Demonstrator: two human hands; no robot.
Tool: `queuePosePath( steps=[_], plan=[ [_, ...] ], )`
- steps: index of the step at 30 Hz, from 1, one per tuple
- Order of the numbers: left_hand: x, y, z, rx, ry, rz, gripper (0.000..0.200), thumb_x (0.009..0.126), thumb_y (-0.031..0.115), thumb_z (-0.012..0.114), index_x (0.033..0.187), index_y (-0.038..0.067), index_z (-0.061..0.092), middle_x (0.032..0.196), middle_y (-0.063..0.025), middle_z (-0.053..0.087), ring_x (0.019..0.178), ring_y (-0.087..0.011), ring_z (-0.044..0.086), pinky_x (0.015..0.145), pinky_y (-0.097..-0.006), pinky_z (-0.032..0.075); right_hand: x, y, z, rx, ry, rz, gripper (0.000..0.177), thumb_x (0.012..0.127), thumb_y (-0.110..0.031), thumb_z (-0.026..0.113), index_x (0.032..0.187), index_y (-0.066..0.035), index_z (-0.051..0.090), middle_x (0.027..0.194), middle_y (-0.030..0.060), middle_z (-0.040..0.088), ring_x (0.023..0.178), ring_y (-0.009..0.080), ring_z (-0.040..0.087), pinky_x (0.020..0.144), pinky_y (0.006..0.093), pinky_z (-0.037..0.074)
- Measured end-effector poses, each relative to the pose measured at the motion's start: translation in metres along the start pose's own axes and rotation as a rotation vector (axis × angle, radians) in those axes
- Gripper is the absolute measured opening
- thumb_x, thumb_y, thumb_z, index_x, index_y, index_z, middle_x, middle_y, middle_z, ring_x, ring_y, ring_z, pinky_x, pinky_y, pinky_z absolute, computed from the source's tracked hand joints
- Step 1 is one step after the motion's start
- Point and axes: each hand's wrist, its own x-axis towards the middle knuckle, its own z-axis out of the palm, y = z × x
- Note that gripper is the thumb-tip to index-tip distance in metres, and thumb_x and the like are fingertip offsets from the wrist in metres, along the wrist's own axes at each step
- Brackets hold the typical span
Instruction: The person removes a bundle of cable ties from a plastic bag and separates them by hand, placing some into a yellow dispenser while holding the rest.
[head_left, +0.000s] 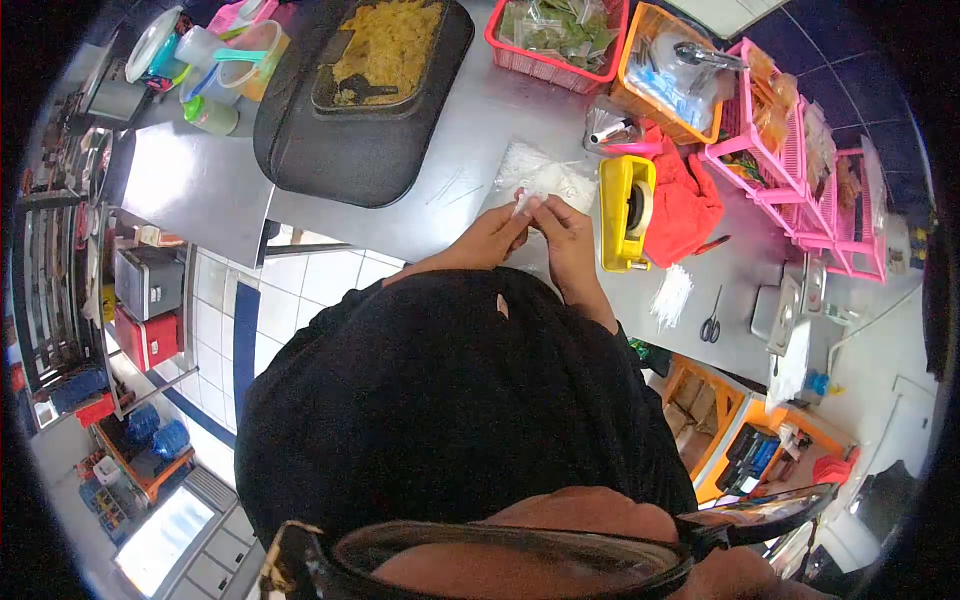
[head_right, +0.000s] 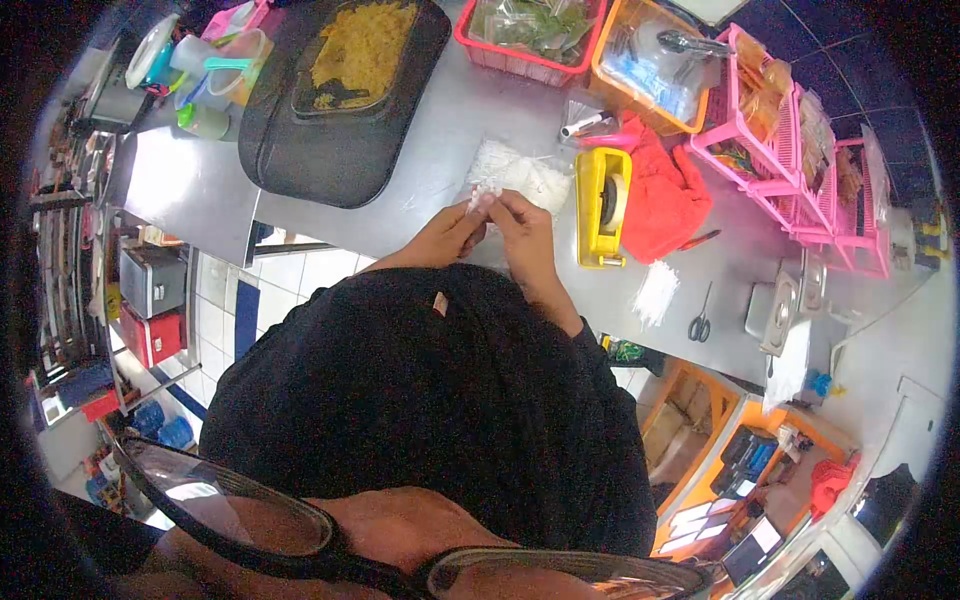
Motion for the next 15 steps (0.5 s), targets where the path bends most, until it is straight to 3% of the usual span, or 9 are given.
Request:
queuePosePath(
  steps=[7, 15],
  plan=[
    [0.0012, -0.004, 0.0067, 0.064, 0.07, 0.183, 0.03, 0.095, 0.036, 0.039, 0.082, 0.009, 0.045, 0.062, 0.0037, 0.038, 0.053, -0.0059, 0.034, 0.048, -0.0212, 0.029, -0.0032, -0.0032, 0.0003, 0.074, 0.081, -0.031, 0.017, 0.085, -0.013, 0.06, 0.087, 0.004, 0.064, 0.082, 0.0045, 0.062, 0.076, 0.0094, 0.056, 0.072, 0.023, 0.044],
    [-0.0001, -0.0044, 0.0077, 0.053, 0.111, 0.172, 0.031, 0.096, 0.034, 0.037, 0.081, 0.009, 0.045, 0.06, 0.0031, 0.038, 0.052, -0.0058, 0.034, 0.047, -0.021, 0.029, -0.0043, -0.0022, 0.0026, 0.089, 0.183, -0.057, 0.015, 0.08, -0.007, 0.065, 0.091, 0.004, 0.065, 0.085, 0.0085, 0.065, 0.078, 0.0117, 0.059, 0.076, 0.0229, 0.046]
  ],
)
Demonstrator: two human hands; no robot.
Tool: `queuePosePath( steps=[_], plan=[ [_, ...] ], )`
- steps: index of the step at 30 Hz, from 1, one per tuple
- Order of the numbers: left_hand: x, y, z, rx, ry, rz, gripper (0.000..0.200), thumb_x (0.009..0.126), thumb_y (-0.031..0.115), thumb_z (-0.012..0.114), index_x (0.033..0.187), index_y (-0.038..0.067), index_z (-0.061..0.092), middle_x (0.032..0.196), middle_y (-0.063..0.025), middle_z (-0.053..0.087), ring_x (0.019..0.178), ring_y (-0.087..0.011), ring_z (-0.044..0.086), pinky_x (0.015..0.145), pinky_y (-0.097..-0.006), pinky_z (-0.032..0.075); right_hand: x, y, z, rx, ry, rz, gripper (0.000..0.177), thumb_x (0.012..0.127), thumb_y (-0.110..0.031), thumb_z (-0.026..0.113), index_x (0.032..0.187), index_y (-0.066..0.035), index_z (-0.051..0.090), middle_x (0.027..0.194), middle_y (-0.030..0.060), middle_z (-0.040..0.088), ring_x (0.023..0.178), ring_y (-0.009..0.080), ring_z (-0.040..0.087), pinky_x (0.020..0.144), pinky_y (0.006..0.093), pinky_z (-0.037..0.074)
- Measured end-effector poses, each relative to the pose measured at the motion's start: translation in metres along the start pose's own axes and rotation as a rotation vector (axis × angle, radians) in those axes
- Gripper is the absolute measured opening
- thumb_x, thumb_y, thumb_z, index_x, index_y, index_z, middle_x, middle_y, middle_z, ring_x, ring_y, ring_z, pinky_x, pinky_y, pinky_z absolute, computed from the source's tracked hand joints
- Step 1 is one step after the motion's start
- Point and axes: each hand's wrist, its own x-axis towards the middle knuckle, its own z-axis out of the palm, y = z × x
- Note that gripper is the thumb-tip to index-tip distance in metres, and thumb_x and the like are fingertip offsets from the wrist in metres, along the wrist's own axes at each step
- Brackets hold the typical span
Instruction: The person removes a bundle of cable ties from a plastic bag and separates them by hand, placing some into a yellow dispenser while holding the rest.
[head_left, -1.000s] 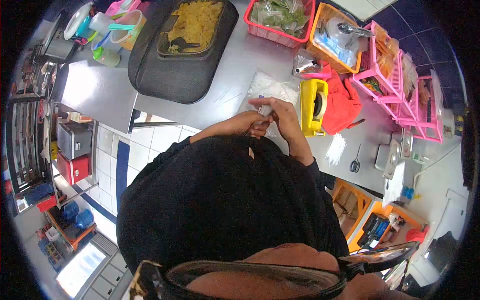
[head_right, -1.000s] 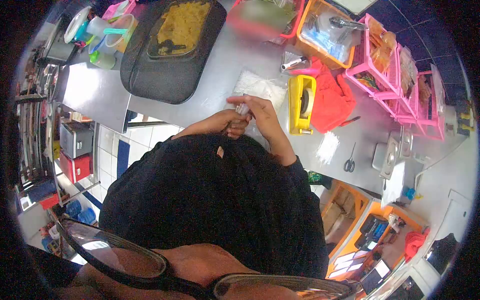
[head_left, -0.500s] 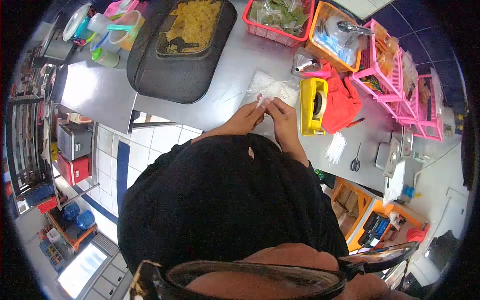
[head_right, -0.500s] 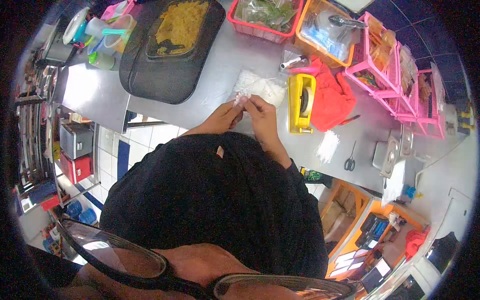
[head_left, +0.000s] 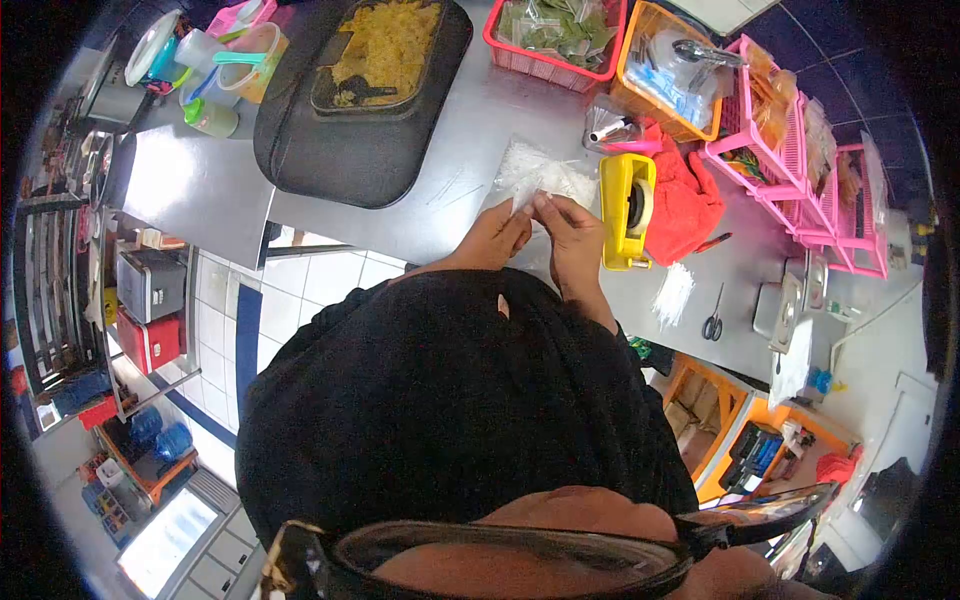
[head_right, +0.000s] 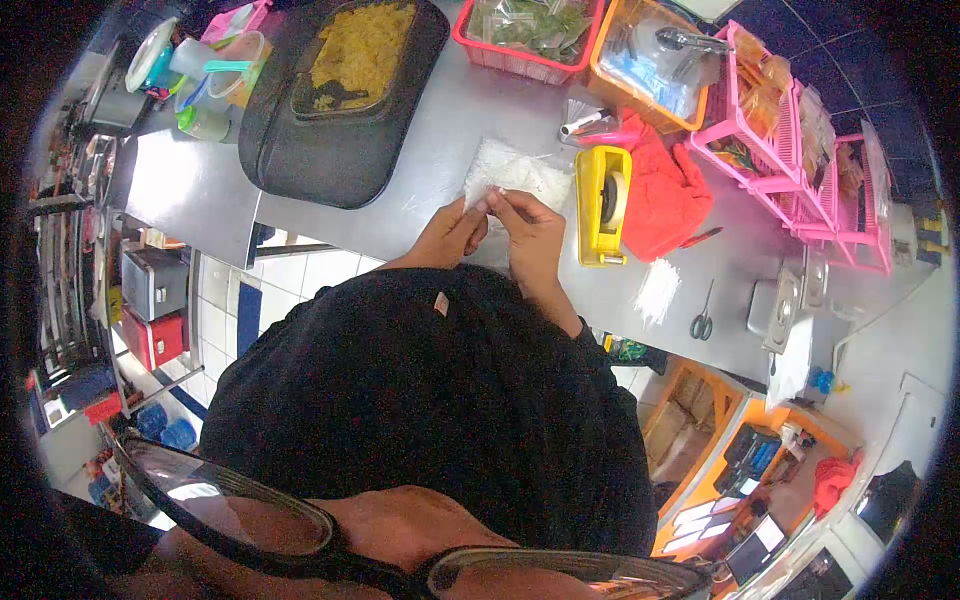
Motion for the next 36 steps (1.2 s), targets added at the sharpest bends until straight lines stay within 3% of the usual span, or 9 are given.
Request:
queuePosePath(
  steps=[16, 19, 22, 25, 26, 29, 30, 33, 36],
  plan=[
    [0.001, 0.002, 0.0, 0.116, 0.054, 0.018, 0.032, 0.097, 0.029, 0.034, 0.085, 0.006, 0.051, 0.057, 0.0023, 0.04, 0.049, -0.0059, 0.034, 0.046, -0.0221, 0.029, -0.001, 0.002, -0.001, 0.136, 0.071, -0.002, 0.013, 0.083, -0.007, 0.061, 0.088, 0.005, 0.062, 0.086, 0.011, 0.064, 0.078, 0.0172, 0.062, 0.074, 0.0286, 0.051],
    [0.001, 0.004, 0.002, -0.031, 0.063, 0.046, 0.034, 0.097, 0.03, 0.034, 0.092, 0.005, 0.056, 0.056, 0.0036, 0.038, 0.048, -0.0054, 0.032, 0.045, -0.0215, 0.028, 0.003, -0.002, -0.004, 0.233, 0.092, -0.159, 0.016, 0.087, -0.01, 0.056, 0.096, 0.003, 0.056, 0.092, 0.0122, 0.062, 0.085, 0.0186, 0.062, 0.078, 0.03, 0.05],
    [-0.001, 0.009, 0.001, -0.047, 0.061, -0.032, 0.035, 0.097, 0.032, 0.033, 0.097, 0.006, 0.057, 0.055, 0.0042, 0.037, 0.047, -0.0054, 0.03, 0.045, -0.0213, 0.027, 0.009, -0.019, -0.003, 0.433, 0.221, -0.161, 0.019, 0.09, -0.015, 0.051, 0.103, -0.001, 0.05, 0.085, 0.008, 0.059, 0.078, 0.0149, 0.058, 0.072, 0.028, 0.049],
    [0.0, 0.007, -0.003, -0.075, 0.043, -0.037, 0.035, 0.097, 0.032, 0.033, 0.098, 0.006, 0.057, 0.056, 0.0042, 0.038, 0.047, -0.0052, 0.032, 0.045, -0.021, 0.028, 0.016, -0.02, -0.019, 0.412, 0.149, -0.181, 0.019, 0.092, -0.018, 0.048, 0.106, -0.005, 0.048, 0.074, 0.0019, 0.052, 0.058, 0.0087, 0.048, 0.055, 0.0225, 0.042],
    [0.0, 0.007, -0.003, -0.079, 0.037, -0.028, 0.034, 0.097, 0.032, 0.033, 0.095, 0.006, 0.056, 0.056, 0.0041, 0.038, 0.047, -0.0053, 0.032, 0.045, -0.021, 0.028, 0.014, -0.022, -0.022, 0.401, 0.069, -0.153, 0.018, 0.092, -0.018, 0.048, 0.105, -0.006, 0.05, 0.063, -0.0039, 0.041, 0.048, 0.0041, 0.035, 0.044, 0.0192, 0.029],
    [0.002, 0.004, -0.004, -0.064, 0.029, 0.0, 0.033, 0.097, 0.032, 0.035, 0.087, 0.007, 0.054, 0.056, 0.0036, 0.039, 0.048, -0.0057, 0.034, 0.045, -0.021, 0.029, 0.008, -0.022, -0.019, 0.153, -0.093, 0.073, 0.019, 0.092, -0.021, 0.05, 0.103, -0.006, 0.054, 0.058, -0.0073, 0.039, 0.046, 0.0018, 0.033, 0.041, 0.0181, 0.025],
    [0.003, 0.0, -0.004, -0.039, 0.033, 0.011, 0.033, 0.096, 0.032, 0.035, 0.084, 0.007, 0.052, 0.056, 0.0034, 0.04, 0.048, -0.0059, 0.034, 0.045, -0.0211, 0.029, 0.001, -0.026, -0.01, -0.085, -0.112, 0.097, 0.018, 0.089, -0.019, 0.055, 0.101, -0.006, 0.058, 0.055, -0.009, 0.037, 0.048, 0.0006, 0.034, 0.043, 0.0176, 0.026],
    [0.004, -0.007, -0.004, -0.025, 0.04, 0.009, 0.034, 0.096, 0.033, 0.037, 0.077, 0.008, 0.047, 0.056, 0.0026, 0.041, 0.048, -0.0064, 0.035, 0.045, -0.0215, 0.029, -0.004, -0.019, 0.001, -0.228, -0.201, 0.023, 0.017, 0.085, -0.015, 0.06, 0.098, -0.004, 0.06, 0.057, -0.009, 0.038, 0.049, 0.0001, 0.034, 0.046, 0.0176, 0.027],
    [0.002, -0.004, -0.005, 0.0, 0.03, -0.003, 0.033, 0.096, 0.033, 0.037, 0.078, 0.008, 0.047, 0.057, 0.0023, 0.041, 0.049, -0.0066, 0.035, 0.045, -0.022, 0.029, -0.002, -0.025, 0.003, -0.316, -0.107, 0.029, 0.014, 0.083, -0.011, 0.062, 0.092, 0.0, 0.061, 0.064, -0.0044, 0.053, 0.056, 0.0026, 0.044, 0.056, 0.0175, 0.038]
  ],
)
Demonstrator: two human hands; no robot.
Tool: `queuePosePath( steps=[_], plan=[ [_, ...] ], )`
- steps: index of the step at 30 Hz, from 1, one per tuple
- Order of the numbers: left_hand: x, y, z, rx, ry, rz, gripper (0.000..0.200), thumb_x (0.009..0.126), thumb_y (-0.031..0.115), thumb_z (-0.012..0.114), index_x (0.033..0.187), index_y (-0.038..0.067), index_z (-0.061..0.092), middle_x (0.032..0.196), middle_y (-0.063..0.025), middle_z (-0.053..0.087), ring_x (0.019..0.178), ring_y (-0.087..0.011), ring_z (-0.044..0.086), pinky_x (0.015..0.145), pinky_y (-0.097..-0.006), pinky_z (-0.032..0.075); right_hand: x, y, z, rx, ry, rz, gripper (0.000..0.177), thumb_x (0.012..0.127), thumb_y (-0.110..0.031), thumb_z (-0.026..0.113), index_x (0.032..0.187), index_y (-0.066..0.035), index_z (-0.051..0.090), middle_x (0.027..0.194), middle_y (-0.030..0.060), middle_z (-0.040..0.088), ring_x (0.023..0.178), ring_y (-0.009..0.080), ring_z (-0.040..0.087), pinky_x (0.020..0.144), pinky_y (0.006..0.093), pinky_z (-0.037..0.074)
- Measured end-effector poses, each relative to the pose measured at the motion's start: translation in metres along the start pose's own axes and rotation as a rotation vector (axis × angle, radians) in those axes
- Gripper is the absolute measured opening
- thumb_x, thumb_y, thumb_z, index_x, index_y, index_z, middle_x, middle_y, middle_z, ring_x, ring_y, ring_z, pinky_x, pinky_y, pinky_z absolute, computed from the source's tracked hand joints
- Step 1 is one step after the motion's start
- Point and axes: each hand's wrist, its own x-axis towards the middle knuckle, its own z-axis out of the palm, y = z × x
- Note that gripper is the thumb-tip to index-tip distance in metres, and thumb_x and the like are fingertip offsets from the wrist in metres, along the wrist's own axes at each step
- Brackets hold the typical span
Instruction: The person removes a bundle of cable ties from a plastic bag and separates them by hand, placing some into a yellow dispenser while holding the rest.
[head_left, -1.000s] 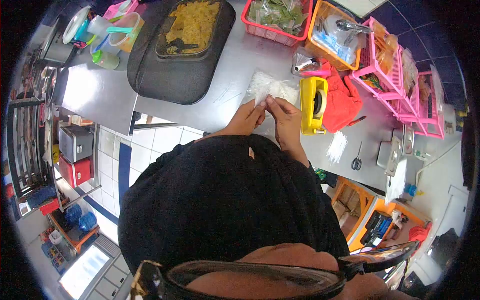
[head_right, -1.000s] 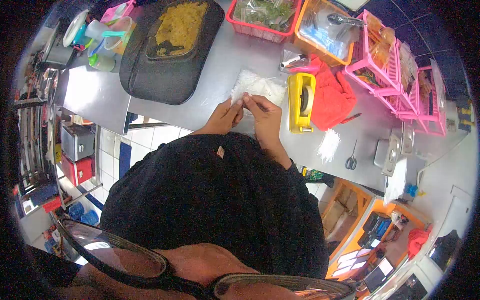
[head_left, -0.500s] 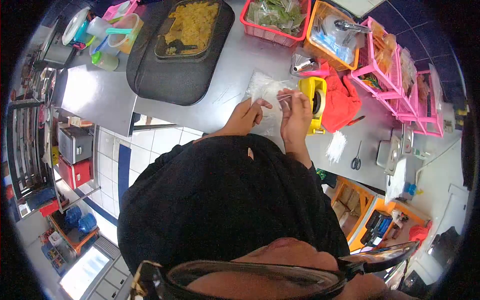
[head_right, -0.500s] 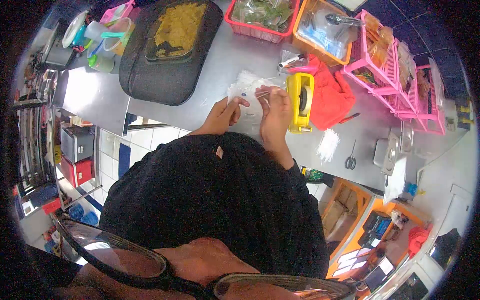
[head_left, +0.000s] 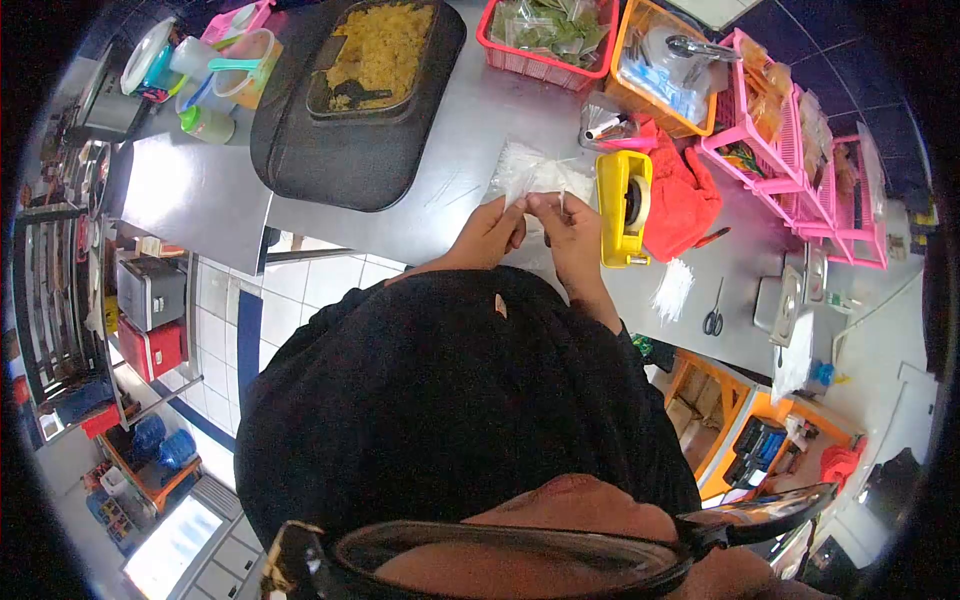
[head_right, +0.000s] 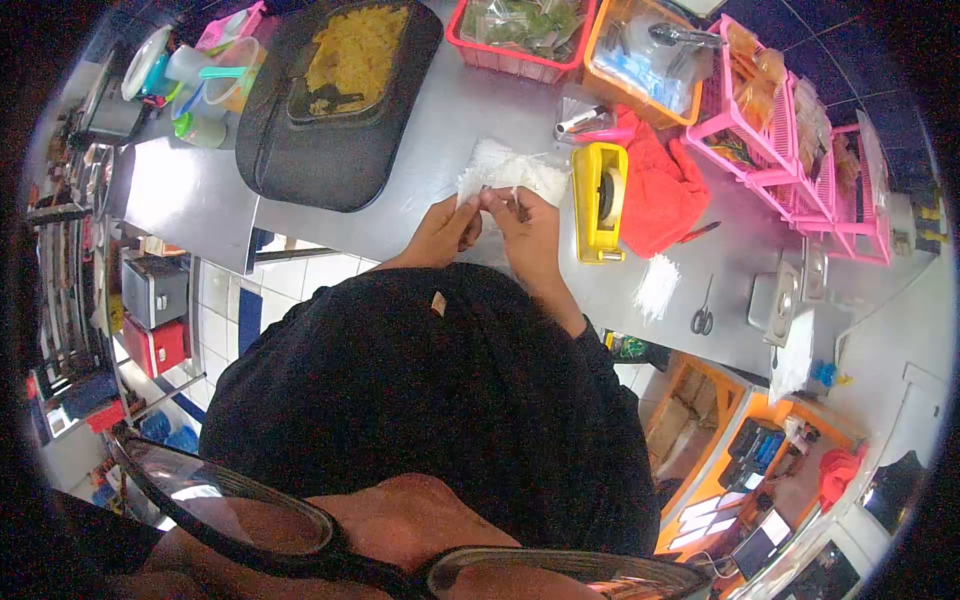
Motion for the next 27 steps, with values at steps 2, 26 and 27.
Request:
queuePosePath(
  steps=[2, 26, 27],
  plan=[
    [-0.001, 0.005, 0.0, 0.002, -0.003, -0.004, 0.032, 0.096, 0.033, 0.037, 0.081, 0.007, 0.049, 0.058, 0.0024, 0.04, 0.049, -0.0066, 0.035, 0.045, -0.0221, 0.029, 0.0, -0.001, 0.0, 0.006, 0.04, -0.013, 0.013, 0.084, -0.011, 0.062, 0.089, 0.0, 0.061, 0.069, -0.0017, 0.058, 0.06, 0.0039, 0.049, 0.06, 0.0178, 0.04],
    [0.002, 0.006, -0.001, -0.224, -0.092, -0.072, 0.029, 0.095, 0.034, 0.037, 0.082, 0.011, 0.048, 0.058, 0.0071, 0.035, 0.049, -0.0039, 0.027, 0.045, -0.0205, 0.024, -0.001, 0.012, 0.003, 0.002, 0.147, -0.211, 0.018, 0.08, -0.013, 0.067, 0.093, -0.002, 0.063, 0.063, -0.0049, 0.053, 0.049, 0.0008, 0.039, 0.043, 0.0175, 0.028],
    [-0.001, 0.009, 0.002, -0.149, -0.085, -0.047, 0.029, 0.096, 0.035, 0.037, 0.082, 0.011, 0.048, 0.058, 0.0068, 0.034, 0.049, -0.0041, 0.028, 0.045, -0.0206, 0.024, 0.002, 0.012, 0.003, 0.083, 0.13, -0.139, 0.018, 0.081, -0.013, 0.066, 0.093, 0.0, 0.063, 0.064, -0.0053, 0.054, 0.05, -0.0007, 0.037, 0.044, 0.0162, 0.026]
  ],
)
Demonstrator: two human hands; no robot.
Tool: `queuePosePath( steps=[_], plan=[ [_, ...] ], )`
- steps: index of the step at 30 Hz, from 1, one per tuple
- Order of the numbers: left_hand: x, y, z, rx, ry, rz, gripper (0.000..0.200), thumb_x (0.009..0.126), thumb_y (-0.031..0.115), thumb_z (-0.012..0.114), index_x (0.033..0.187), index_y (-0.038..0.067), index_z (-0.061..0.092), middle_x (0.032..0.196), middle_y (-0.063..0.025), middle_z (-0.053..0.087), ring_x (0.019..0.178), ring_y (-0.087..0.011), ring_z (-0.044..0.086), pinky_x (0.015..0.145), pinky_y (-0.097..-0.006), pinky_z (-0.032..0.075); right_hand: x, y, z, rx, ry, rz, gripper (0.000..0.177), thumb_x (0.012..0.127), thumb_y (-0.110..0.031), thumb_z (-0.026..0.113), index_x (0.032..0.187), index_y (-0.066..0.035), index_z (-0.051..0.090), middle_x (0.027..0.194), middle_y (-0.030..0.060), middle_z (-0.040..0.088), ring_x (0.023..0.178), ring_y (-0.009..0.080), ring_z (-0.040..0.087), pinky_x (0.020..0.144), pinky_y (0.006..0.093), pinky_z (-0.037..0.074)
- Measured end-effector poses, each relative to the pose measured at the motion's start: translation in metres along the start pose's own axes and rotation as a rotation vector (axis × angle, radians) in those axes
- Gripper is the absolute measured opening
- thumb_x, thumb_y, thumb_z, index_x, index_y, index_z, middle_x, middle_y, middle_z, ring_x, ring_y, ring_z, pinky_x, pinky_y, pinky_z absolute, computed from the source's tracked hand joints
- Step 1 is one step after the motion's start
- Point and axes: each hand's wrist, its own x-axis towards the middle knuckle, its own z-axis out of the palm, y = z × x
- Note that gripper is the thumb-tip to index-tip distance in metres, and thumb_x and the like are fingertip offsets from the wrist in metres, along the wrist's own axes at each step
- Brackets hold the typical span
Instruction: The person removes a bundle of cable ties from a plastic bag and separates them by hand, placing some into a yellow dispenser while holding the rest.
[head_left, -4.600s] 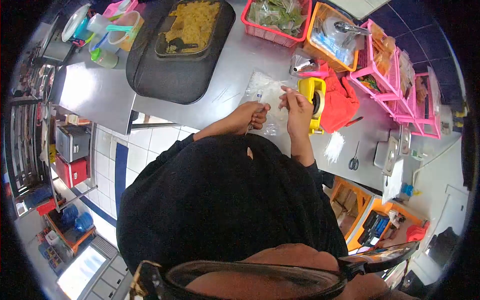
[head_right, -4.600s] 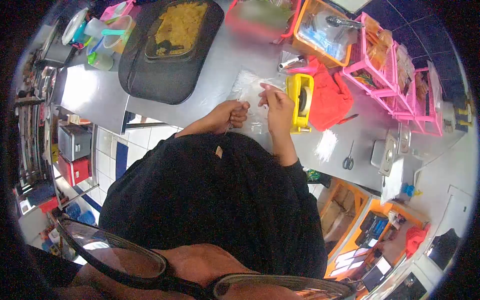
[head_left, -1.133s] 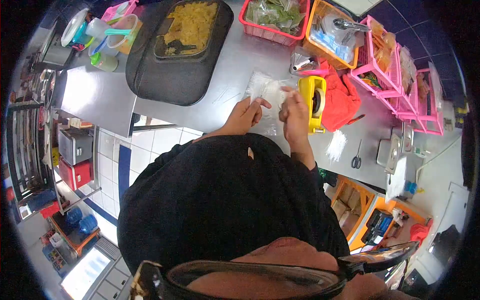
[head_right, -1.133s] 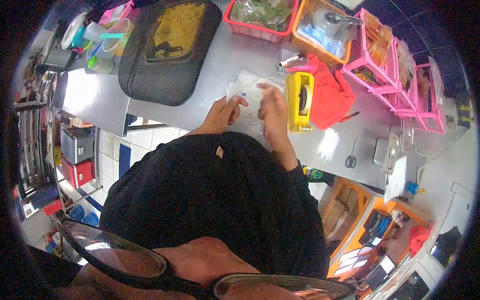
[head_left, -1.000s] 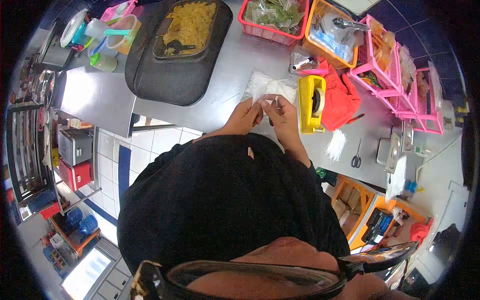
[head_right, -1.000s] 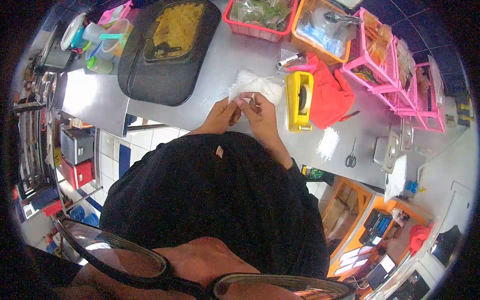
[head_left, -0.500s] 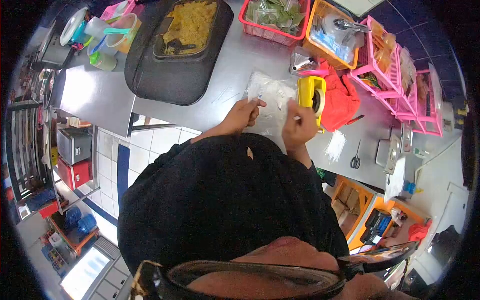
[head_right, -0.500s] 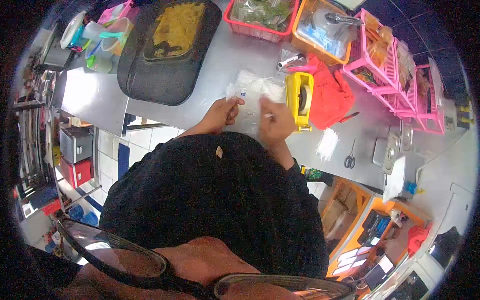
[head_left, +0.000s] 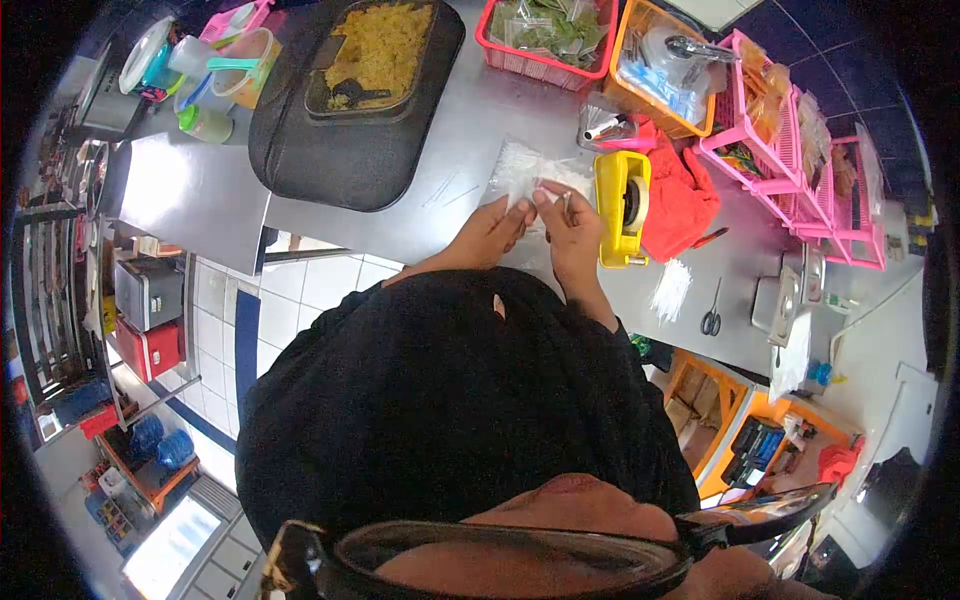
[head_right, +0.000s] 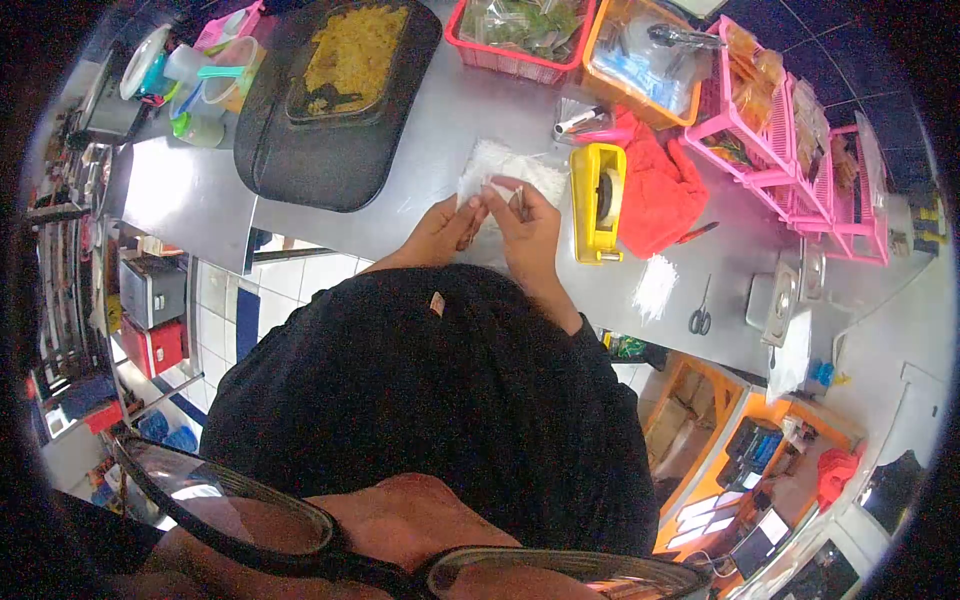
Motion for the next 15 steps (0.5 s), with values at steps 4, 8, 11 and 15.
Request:
queuePosePath(
  steps=[4, 8, 11, 15],
  plan=[
    [-0.001, 0.002, 0.0, 0.107, -0.003, 0.05, 0.031, 0.096, 0.035, 0.037, 0.082, 0.01, 0.049, 0.057, 0.0061, 0.034, 0.049, -0.0047, 0.031, 0.046, -0.0208, 0.026, -0.003, -0.002, 0.001, 0.094, -0.056, 0.11, 0.014, 0.084, -0.013, 0.062, 0.089, 0.0, 0.065, 0.062, -0.0041, 0.053, 0.048, 0.0006, 0.035, 0.043, 0.0171, 0.026],
    [-0.001, -0.001, 0.001, 0.029, 0.003, 0.038, 0.032, 0.096, 0.033, 0.036, 0.087, 0.008, 0.052, 0.058, 0.0063, 0.033, 0.049, -0.0042, 0.028, 0.045, -0.0206, 0.024, -0.005, 0.0, 0.002, 0.208, 0.003, 0.141, 0.013, 0.084, -0.013, 0.061, 0.088, -0.001, 0.065, 0.061, -0.0038, 0.052, 0.048, 0.001, 0.035, 0.042, 0.0177, 0.025],
    [-0.001, 0.001, 0.002, 0.091, 0.024, 0.048, 0.034, 0.097, 0.033, 0.034, 0.09, 0.007, 0.054, 0.058, 0.0062, 0.032, 0.049, -0.0043, 0.028, 0.045, -0.0205, 0.024, -0.002, 0.006, -0.003, 0.27, 0.057, 0.108, 0.014, 0.087, -0.016, 0.057, 0.09, -0.003, 0.06, 0.06, -0.0035, 0.049, 0.046, 0.0014, 0.034, 0.041, 0.0182, 0.024],
    [0.001, -0.004, -0.002, 0.064, 0.001, 0.032, 0.036, 0.097, 0.033, 0.034, 0.091, 0.006, 0.056, 0.057, 0.0059, 0.033, 0.049, -0.0045, 0.028, 0.045, -0.0206, 0.024, 0.009, 0.007, -0.012, 0.603, 0.089, 0.028, 0.015, 0.093, -0.021, 0.046, 0.093, -0.007, 0.048, 0.059, -0.0029, 0.043, 0.045, 0.0023, 0.03, 0.041, 0.0192, 0.023]
  ],
)
